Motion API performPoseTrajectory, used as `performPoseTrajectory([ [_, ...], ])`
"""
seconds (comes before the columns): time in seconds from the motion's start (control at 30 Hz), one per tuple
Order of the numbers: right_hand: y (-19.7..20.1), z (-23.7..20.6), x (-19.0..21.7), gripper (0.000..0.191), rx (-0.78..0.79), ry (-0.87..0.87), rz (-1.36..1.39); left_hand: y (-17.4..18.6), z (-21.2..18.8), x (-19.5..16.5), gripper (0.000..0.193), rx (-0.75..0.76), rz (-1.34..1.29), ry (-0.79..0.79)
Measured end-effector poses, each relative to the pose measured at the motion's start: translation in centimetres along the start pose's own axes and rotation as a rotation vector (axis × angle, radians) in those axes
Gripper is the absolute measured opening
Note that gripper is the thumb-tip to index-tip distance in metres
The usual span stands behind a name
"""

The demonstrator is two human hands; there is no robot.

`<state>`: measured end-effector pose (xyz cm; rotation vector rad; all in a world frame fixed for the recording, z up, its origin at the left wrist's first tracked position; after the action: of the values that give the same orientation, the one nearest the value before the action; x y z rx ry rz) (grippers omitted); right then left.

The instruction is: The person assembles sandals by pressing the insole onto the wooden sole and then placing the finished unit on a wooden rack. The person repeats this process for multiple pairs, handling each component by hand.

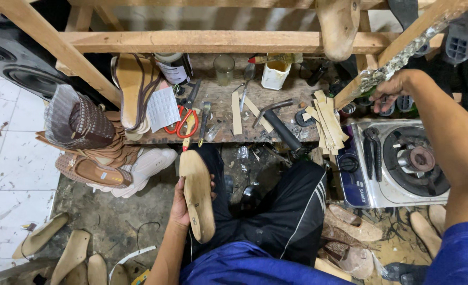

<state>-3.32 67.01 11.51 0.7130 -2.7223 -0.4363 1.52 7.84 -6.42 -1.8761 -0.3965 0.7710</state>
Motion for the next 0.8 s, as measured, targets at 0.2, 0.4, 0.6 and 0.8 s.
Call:
performPoseTrajectory([
  [0.2,1.0,0.0,-0.2,0.026,-0.173,0.196,0.099,0.0,-0.1,-0.1,0.084,-0.016,-0.015,0.006],
  [0.4,1.7,-2.8,-1.6,0.031,-0.570,0.533,0.209,-0.1,-0.4,-0.1,0.083,0.021,-0.104,0.024],
  [0.6,1.7,-3.2,-3.1,0.017,-0.654,0.908,0.450,-0.4,-0.2,0.0,0.083,0.039,-0.087,0.020],
  [0.8,2.5,-2.5,-4.9,0.010,-0.719,1.060,0.757,-0.8,-0.5,-0.1,0.080,0.066,-0.104,0.015],
])
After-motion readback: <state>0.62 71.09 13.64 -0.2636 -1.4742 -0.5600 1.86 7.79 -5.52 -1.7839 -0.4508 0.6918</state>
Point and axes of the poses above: each hand's wrist, its own z-axis towards the middle knuckle, its own y-axis out of the back of the hand, x = y × z, the point moved 5 cm from there along z, towards the middle knuckle, and after that the axes turned 6 degrees about z, right-handed, at the moved point
